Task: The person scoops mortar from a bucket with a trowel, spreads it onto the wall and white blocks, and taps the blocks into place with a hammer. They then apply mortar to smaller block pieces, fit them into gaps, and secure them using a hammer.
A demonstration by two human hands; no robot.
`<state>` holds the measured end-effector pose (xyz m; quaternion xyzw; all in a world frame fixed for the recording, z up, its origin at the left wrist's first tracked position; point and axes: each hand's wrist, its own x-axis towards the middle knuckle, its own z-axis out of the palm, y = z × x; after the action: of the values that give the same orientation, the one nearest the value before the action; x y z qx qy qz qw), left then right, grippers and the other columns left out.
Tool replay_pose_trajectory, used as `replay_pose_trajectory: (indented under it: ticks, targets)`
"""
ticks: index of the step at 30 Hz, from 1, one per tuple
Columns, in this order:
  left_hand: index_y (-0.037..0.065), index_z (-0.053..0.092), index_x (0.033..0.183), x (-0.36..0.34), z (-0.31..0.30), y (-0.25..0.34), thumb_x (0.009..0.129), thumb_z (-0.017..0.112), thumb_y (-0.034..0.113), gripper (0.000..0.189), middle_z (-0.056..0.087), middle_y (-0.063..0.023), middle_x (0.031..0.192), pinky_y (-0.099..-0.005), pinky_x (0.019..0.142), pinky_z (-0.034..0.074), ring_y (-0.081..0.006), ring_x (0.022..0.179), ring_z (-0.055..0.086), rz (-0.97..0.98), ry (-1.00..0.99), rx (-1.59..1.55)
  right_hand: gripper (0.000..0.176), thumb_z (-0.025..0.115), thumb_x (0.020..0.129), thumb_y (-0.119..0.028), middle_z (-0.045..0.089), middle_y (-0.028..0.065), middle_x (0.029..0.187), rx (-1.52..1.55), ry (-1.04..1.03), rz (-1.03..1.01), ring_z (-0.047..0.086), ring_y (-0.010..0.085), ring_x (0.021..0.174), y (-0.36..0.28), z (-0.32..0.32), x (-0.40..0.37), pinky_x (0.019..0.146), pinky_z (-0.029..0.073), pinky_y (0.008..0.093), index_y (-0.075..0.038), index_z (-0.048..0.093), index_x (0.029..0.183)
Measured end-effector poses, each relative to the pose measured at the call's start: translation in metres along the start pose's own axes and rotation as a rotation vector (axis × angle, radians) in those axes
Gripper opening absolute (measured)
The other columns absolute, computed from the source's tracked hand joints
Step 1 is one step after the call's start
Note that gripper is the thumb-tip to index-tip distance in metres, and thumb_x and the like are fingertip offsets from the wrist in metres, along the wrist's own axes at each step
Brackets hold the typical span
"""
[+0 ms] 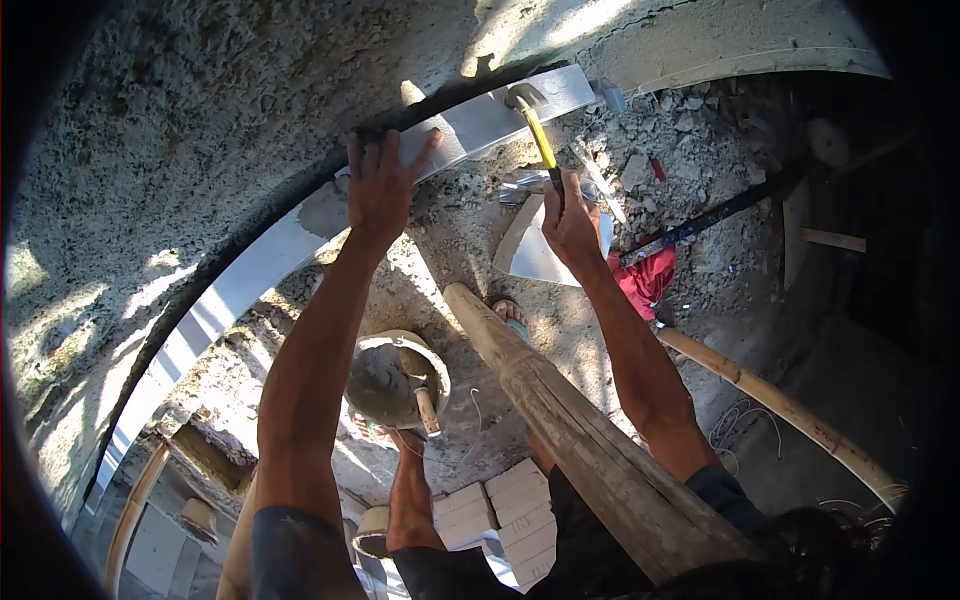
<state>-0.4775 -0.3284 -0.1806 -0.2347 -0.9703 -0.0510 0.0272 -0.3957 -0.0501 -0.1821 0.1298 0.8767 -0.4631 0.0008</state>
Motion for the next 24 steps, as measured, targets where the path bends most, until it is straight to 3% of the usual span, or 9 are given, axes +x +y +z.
replay_pose_trajectory:
  ticks: [2, 3, 5, 9, 12, 14, 17, 20, 24]
  targets:
    - [0.04, 0.031, 0.147, 0.002, 0.006, 0.0, 0.077, 0.061, 0.0, 0.086, 0.046, -0.0145, 0.129, -0.0565, 0.114, 0.02, -0.032, 0.111, 0.051, 0.003, 0.046, 0.031, 0.024, 0.052, 0.096, -0.018, 0.063, 0.0153, 0.076, -0.41, 0.059, -0.062, 0.062, 0.0307, 0.068, -0.022, -0.009, -0.02, 0.063, 0.047, 0.0377, 0.0, 0.057, 0.11]
    - [0.04, 0.033, 0.146, -0.001, 0.009, -0.001, 0.08, 0.061, 0.004, 0.08, 0.048, -0.0144, 0.127, -0.0578, 0.114, 0.019, -0.0306, 0.108, 0.052, 0.017, 0.087, 0.061, 0.024, 0.05, 0.096, -0.017, 0.063, 0.0169, 0.075, -0.376, 0.093, -0.112, 0.062, 0.0317, 0.065, -0.03, -0.013, -0.029, 0.055, 0.045, 0.0355, -0.001, 0.055, 0.113]
    - [0.041, 0.031, 0.147, -0.002, 0.008, -0.004, 0.078, 0.063, 0.004, 0.085, 0.047, -0.0142, 0.128, -0.0583, 0.114, 0.018, -0.0313, 0.112, 0.052, 0.01, 0.047, 0.047, 0.022, 0.049, 0.099, -0.022, 0.056, 0.006, 0.065, -0.228, 0.14, -0.025, 0.054, 0.0175, 0.052, -0.027, -0.017, -0.051, 0.046, 0.039, 0.0294, -0.004, 0.054, 0.111]
    - [0.043, 0.028, 0.148, 0.008, -0.013, -0.005, 0.079, 0.067, 0.014, 0.084, 0.047, -0.0144, 0.129, -0.0597, 0.113, 0.019, -0.0302, 0.115, 0.052, 0.007, -0.126, 0.058, 0.018, 0.045, 0.102, -0.026, 0.028, -0.0076, 0.055, 0.74, 0.019, 0.423, 0.024, 0.0011, 0.041, -0.043, -0.024, -0.103, 0.037, 0.019, 0.021, -0.01, 0.052, 0.106]
    - [0.044, 0.037, 0.143, 0.02, -0.015, -0.014, 0.088, 0.061, 0.021, 0.064, 0.054, -0.011, 0.119, -0.0535, 0.108, 0.031, -0.0277, 0.113, 0.054, 0.034, -0.171, 0.014, 0.028, 0.044, 0.102, -0.036, 0.026, -0.0093, 0.054, 0.87, 0.012, 0.732, 0.024, 0.0016, 0.04, -0.037, -0.032, -0.12, 0.036, 0.019, 0.022, -0.01, 0.052, 0.108]
    - [0.047, 0.042, 0.139, 0.036, -0.026, -0.018, 0.093, 0.056, 0.024, 0.054, 0.057, -0.0054, 0.124, -0.0446, 0.106, 0.036, -0.0254, 0.125, 0.048, 0.077, -0.421, 0.085, 0.028, 0.047, 0.1, -0.037, 0.026, -0.0101, 0.053, 1.005, 0.103, 0.914, 0.026, 0.0026, 0.038, -0.017, -0.03, -0.136, 0.036, 0.02, 0.0223, -0.01, 0.051, 0.106]
    - [0.053, 0.048, 0.132, 0.044, -0.024, -0.037, 0.097, 0.047, 0.025, 0.045, 0.063, -0.0021, 0.114, -0.0389, 0.1, 0.041, -0.0221, 0.12, 0.053, 0.2, -0.375, 0.154, 0.026, 0.047, 0.1, -0.036, 0.027, -0.0096, 0.053, 1.149, 0.192, 1.068, 0.027, 0.0032, 0.039, 0.021, -0.029, -0.174, 0.037, 0.022, 0.0229, -0.01, 0.052, 0.105]
    - [0.056, 0.054, 0.124, 0.049, -0.027, -0.047, 0.101, 0.04, 0.025, 0.041, 0.066, -0.0035, 0.106, -0.039, 0.1, 0.042, -0.021, 0.116, 0.056, 0.151, -0.481, 0.035, 0.024, 0.047, 0.1, -0.035, 0.028, -0.0094, 0.055, 1.262, 0.362, 1.377, 0.027, 0.0036, 0.041, 0.053, -0.028, -0.228, 0.038, 0.021, 0.0238, -0.012, 0.055, 0.103]
    - [0.043, 0.06, 0.124, 0.048, -0.021, -0.053, 0.098, 0.044, 0.043, 0.031, 0.068, -0.0082, 0.105, -0.0403, 0.098, 0.044, -0.0243, 0.114, 0.057, 0.155, -0.396, -0.013, 0.024, 0.045, 0.101, -0.034, 0.031, -0.0083, 0.054, 1.469, 0.244, 1.566, 0.026, 0.0031, 0.039, 0.016, -0.039, -0.313, 0.036, 0.022, 0.0239, -0.012, 0.054, 0.101]
